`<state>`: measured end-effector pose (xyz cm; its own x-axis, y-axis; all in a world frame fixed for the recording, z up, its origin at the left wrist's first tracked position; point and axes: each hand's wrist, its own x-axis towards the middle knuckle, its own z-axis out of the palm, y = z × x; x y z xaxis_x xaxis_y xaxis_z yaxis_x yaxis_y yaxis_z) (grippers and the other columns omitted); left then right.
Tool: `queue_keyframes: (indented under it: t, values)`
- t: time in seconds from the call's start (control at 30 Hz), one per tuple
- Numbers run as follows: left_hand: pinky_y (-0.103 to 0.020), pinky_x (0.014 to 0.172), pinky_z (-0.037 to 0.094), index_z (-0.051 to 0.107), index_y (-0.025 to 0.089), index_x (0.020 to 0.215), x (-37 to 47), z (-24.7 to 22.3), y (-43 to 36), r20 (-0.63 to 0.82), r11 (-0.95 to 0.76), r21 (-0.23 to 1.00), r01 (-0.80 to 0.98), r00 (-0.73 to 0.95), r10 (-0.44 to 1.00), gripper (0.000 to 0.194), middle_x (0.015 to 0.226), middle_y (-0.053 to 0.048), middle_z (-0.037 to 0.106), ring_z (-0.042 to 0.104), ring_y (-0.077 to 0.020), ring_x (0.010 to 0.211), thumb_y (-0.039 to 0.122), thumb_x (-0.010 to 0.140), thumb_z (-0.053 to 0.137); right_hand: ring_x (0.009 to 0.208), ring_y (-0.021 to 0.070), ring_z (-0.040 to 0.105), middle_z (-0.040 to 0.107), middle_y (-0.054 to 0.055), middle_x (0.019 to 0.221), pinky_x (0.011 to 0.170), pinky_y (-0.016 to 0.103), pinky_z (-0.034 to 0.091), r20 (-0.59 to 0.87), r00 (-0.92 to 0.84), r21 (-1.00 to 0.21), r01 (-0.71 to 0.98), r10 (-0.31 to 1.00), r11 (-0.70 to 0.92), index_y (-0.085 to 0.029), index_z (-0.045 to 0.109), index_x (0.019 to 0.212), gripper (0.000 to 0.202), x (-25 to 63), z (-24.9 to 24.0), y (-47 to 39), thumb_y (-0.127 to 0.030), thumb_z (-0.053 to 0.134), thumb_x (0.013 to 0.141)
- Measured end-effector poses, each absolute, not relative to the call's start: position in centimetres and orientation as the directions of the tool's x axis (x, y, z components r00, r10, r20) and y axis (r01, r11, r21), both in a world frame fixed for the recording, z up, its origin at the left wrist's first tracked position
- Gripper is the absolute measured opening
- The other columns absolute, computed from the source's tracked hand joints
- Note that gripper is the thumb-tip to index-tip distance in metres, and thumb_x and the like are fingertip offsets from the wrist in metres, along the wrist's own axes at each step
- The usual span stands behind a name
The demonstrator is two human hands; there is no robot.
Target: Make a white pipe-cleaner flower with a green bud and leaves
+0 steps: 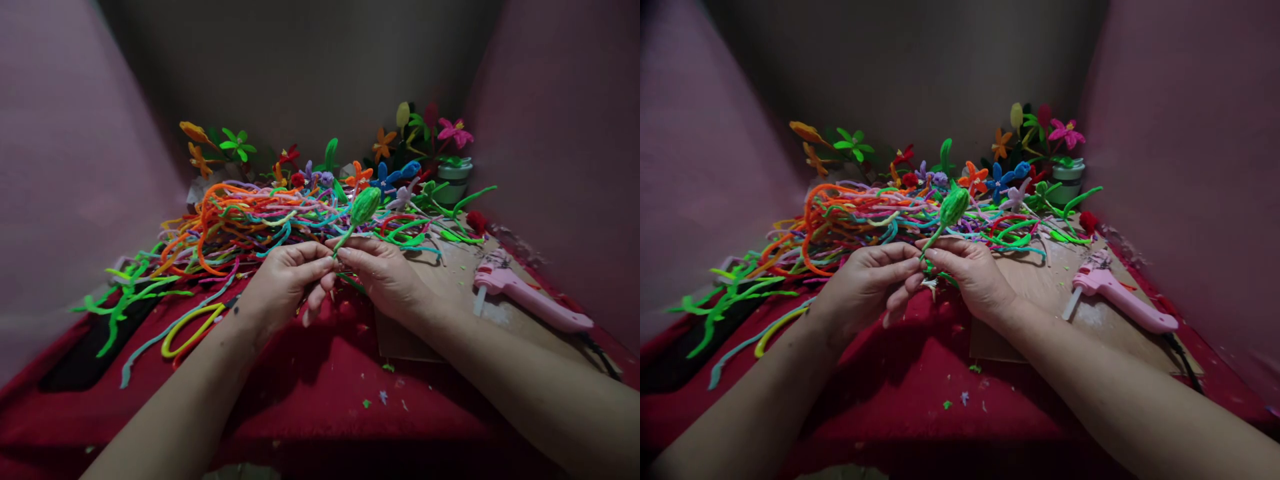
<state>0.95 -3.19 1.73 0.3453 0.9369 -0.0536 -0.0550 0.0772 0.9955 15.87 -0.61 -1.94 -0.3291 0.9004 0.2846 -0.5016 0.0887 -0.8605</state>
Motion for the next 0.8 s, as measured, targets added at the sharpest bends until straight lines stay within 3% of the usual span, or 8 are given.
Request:
queue_keyframes:
  t: [0.17,0.3,0.43,0.57,0.63,0.8]
  values:
    - [-0.014,0.022,0.033,0.057,0.013,0.076,0.3,1.9,-3.0,-0.126,0.22,0.963,-0.155,0.46,0.879,0.008,0.053,0.005,0.052,0.034,-0.0017,0.025,0.021,0.079,0.057,0.076,0.0135,0.06,0.067,0.0,0.077,0.08,0.03,0.044,0.312,-0.394,-0.865,-0.493,0.864,0.088,-0.021,0.072,0.084,0.014,15.9,-1.7,-0.6,-0.022,0.065,0.072]
    - [-0.015,0.024,0.033,0.057,0.013,0.077,0.4,2.0,-3.0,-0.104,0.193,0.971,-0.143,0.475,0.874,0.01,0.054,0.005,0.053,0.036,-0.0023,0.026,0.023,0.08,0.055,0.077,0.0135,0.059,0.067,0.0,0.077,0.08,0.03,0.044,0.336,-0.341,-0.849,-0.512,0.878,0.126,-0.022,0.072,0.08,0.01,15.9,-1.6,-0.7,-0.021,0.067,0.072]
    - [-0.018,0.037,0.042,0.056,0.014,0.077,1.1,1.8,-3.1,0.043,-0.074,0.993,0.096,0.292,0.955,0.014,0.06,0.003,0.057,0.051,-0.0068,0.039,0.027,0.077,0.059,0.073,0.0135,0.059,0.066,-0.001,0.075,0.075,0.03,0.044,0.299,-0.268,-0.853,-0.505,0.916,0.13,-0.021,0.071,0.077,0.008,15.8,-1.8,-0.7,-0.023,0.068,0.07]
    - [-0.014,0.041,0.035,0.059,0.014,0.076,1.7,0.9,-3.4,0.383,-0.4,0.804,0.44,0.131,0.914,0.009,0.056,0.005,0.052,0.044,-0.0036,0.044,0.023,0.075,0.061,0.073,0.0139,0.058,0.066,-0.001,0.074,0.074,0.031,0.044,0.269,-0.224,-0.846,-0.519,0.937,0.119,-0.02,0.07,0.074,0.008,15.5,-2.3,-0.7,-0.024,0.07,0.067]
    - [-0.014,0.041,0.031,0.059,0.015,0.073,1.8,0.7,-3.4,0.442,-0.44,0.749,0.496,0.122,0.889,0.009,0.054,0.005,0.049,0.04,-0.003,0.044,0.023,0.077,0.058,0.072,0.0138,0.057,0.066,0.0,0.074,0.073,0.031,0.044,0.268,-0.223,-0.848,-0.516,0.937,0.12,-0.02,0.07,0.073,0.007,15.4,-2.5,-0.6,-0.025,0.07,0.067]
    - [-0.015,0.035,0.03,0.055,0.016,0.071,1.6,1.2,-3.4,0.198,-0.221,0.947,0.234,0.117,0.973,0.014,0.051,0.006,0.047,0.039,-0.0036,0.037,0.028,0.078,0.058,0.073,0.0137,0.057,0.067,0.001,0.078,0.073,0.03,0.044,0.284,-0.327,-0.852,-0.518,0.901,0.08,-0.021,0.071,0.08,0.012,15.6,-2.2,-0.6,-0.025,0.067,0.07]
